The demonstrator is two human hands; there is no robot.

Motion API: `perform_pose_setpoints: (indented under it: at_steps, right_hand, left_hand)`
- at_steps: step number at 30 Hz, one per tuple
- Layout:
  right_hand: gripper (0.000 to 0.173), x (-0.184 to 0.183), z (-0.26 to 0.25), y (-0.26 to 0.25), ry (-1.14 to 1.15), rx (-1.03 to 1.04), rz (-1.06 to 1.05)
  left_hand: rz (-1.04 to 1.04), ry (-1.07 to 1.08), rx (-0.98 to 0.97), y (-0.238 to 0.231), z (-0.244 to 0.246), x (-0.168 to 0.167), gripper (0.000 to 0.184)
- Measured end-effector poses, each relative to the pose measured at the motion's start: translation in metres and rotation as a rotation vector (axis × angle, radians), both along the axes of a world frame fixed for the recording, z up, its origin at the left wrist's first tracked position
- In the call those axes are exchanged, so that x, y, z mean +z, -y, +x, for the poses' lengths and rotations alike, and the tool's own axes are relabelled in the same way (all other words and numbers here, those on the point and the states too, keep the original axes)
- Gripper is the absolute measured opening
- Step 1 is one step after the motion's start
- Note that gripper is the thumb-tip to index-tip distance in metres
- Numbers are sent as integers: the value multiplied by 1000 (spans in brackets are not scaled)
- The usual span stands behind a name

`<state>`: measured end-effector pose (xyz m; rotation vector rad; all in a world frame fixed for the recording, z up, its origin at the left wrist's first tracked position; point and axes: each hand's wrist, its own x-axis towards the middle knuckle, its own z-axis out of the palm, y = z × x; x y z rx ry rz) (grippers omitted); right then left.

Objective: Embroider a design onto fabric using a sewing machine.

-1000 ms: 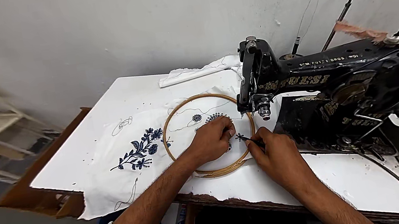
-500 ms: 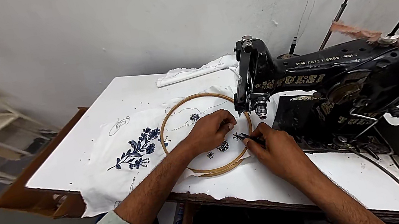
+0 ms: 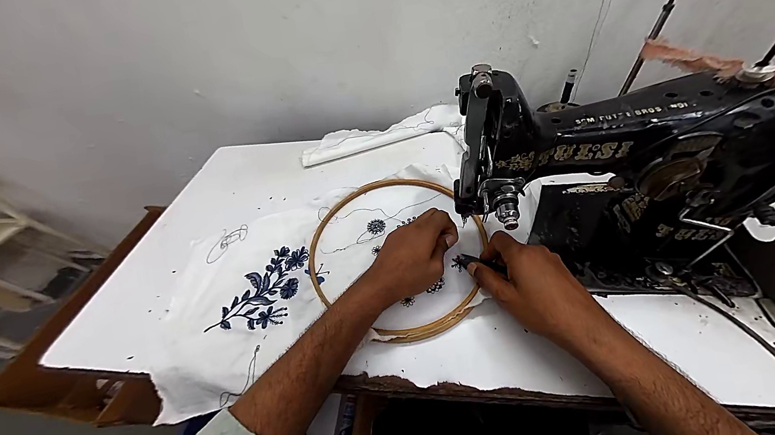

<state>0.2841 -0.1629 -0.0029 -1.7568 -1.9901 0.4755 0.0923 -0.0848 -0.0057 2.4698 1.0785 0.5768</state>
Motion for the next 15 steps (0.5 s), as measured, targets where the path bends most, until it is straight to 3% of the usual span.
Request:
perform_pose_setpoints:
  at_steps: [4,15]
  right_hand:
    - [23,1,-4,-1,24,3,2]
    - [21,-2,-5,-2,66,2,31]
  left_hand:
    - [-56,113,-77,-7,-8,1,16]
    - [187,-227,-84,4,8,1,8]
